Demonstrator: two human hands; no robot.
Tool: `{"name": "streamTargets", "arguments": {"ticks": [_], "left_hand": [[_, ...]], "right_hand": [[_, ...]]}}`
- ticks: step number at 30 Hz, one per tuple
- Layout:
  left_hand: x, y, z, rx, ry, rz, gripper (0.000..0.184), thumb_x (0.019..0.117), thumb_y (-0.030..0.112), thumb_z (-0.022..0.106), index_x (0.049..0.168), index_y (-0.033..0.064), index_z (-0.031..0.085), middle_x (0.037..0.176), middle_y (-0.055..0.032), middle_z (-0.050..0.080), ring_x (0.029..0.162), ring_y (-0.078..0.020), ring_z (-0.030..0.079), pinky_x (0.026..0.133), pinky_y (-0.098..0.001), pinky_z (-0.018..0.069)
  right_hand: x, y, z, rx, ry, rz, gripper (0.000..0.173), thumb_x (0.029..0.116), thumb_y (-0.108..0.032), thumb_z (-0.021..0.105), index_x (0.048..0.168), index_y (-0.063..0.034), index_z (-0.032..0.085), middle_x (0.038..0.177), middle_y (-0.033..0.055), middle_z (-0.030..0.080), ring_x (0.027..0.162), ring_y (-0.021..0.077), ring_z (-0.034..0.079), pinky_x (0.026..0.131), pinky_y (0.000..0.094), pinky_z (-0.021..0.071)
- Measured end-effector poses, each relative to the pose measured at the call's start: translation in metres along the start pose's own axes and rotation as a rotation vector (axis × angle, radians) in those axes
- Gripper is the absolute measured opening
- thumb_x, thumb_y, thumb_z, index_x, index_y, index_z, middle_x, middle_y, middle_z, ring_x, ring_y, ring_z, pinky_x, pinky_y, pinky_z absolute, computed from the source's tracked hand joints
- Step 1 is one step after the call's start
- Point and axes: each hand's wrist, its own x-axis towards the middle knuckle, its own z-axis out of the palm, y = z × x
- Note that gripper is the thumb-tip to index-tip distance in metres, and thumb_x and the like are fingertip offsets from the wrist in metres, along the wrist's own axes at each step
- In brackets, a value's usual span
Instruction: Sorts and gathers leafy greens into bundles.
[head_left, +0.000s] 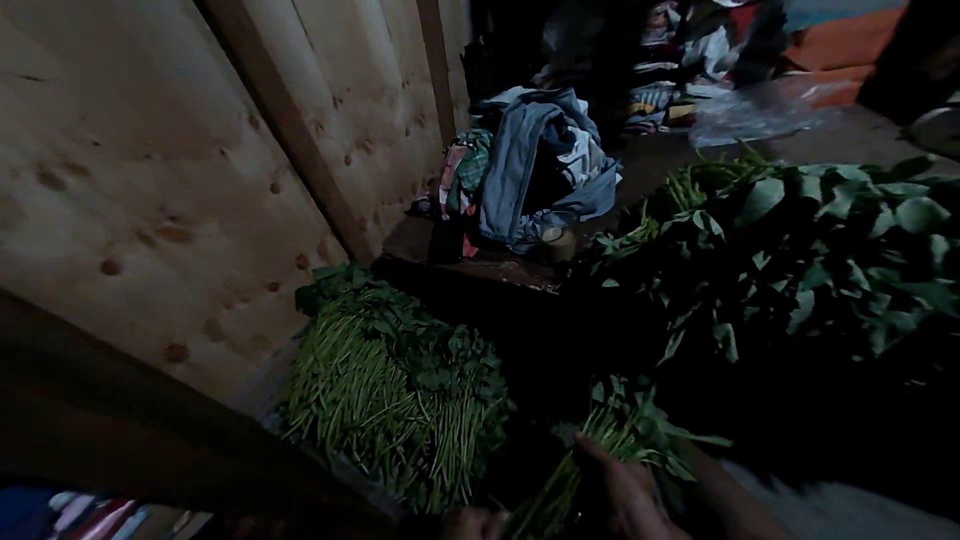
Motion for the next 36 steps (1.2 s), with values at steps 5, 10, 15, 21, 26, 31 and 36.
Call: {"name": "streamTargets", "arguments": {"ticks": [5,10,15,21,26,31,36], "left_hand": [[0.057,-0.014,-0.034,0.316,-0.111,-0.365,0.05,0.1063,0.041,0.05,0.136,0.0023,0.062,0.135,-0.0253,0.062,0.128,-0.0435,0.058,0.106,-0.0642,0.0433],[0.136,-0.018,-0.041,0.203,0.198,-0.32,0.04,0.1077,0.03,0.046,0.14,0.0102,0.061,0.134,-0.0198,0.064,0.126,-0.0378,0.061,0.105,-0.0584,0.0471],[0.187,-0.026,-0.03,0.242,0.264,-0.407,0.046,0.1042,0.038,0.054,0.136,0.0058,0.063,0.138,-0.0189,0.062,0.128,-0.0357,0.06,0.105,-0.0544,0.0484],[0.189,-0.04,-0.035,0.06,0.35,-0.372,0.04,0.1009,0.035,0.06,0.13,0.0085,0.068,0.13,-0.0168,0.067,0.124,-0.0339,0.063,0.106,-0.0549,0.0476],[0.126,-0.04,-0.05,-0.317,0.467,-0.188,0.034,0.0996,0.026,0.067,0.122,-0.0004,0.069,0.113,-0.0202,0.072,0.109,-0.0333,0.069,0.1,-0.0523,0.051],[0.055,-0.033,-0.051,-0.501,0.558,0.029,0.027,0.1001,0.015,0.065,0.118,-0.0054,0.069,0.109,-0.0196,0.071,0.096,-0.0255,0.069,0.089,-0.0435,0.0554],[0.002,-0.007,-0.041,-0.482,0.492,0.124,0.029,0.0982,0.012,0.066,0.119,-0.0079,0.069,0.11,-0.0216,0.072,0.101,-0.0275,0.07,0.094,-0.0445,0.0551]], "right_hand": [[0.009,0.005,0.002,-0.176,-0.034,-0.041,0.055,0.0846,-0.015,0.085,0.127,0.0057,0.057,0.105,0.0201,0.069,0.09,0.0278,0.07,0.08,0.0461,0.0593],[0.008,0.004,0.012,-0.146,-0.029,0.051,0.043,0.087,-0.013,0.082,0.119,0.0054,0.059,0.094,0.0172,0.069,0.079,0.0244,0.069,0.071,0.0423,0.0592],[0.011,0.005,0.015,-0.158,-0.071,0.076,0.041,0.0901,-0.011,0.079,0.12,0.0057,0.057,0.092,0.0161,0.068,0.076,0.0219,0.067,0.068,0.039,0.0584],[0.009,0.008,0.02,-0.162,-0.083,0.029,0.046,0.0895,-0.012,0.08,0.124,0.007,0.056,0.099,0.019,0.069,0.084,0.0252,0.07,0.075,0.0427,0.0598],[0.001,0.01,0.015,-0.233,-0.099,0.013,0.05,0.09,-0.018,0.08,0.127,0.0066,0.056,0.104,0.0207,0.068,0.09,0.0286,0.069,0.08,0.0471,0.0585],[-0.009,0.01,0.004,-0.29,-0.199,-0.031,0.052,0.0892,-0.021,0.081,0.127,0.0053,0.056,0.1,0.0186,0.07,0.085,0.0273,0.071,0.076,0.0461,0.06],[-0.021,0.01,-0.004,-0.304,-0.266,-0.075,0.062,0.0856,-0.021,0.085,0.133,0.0036,0.054,0.109,0.021,0.069,0.094,0.0308,0.07,0.083,0.0492,0.0595]]}}
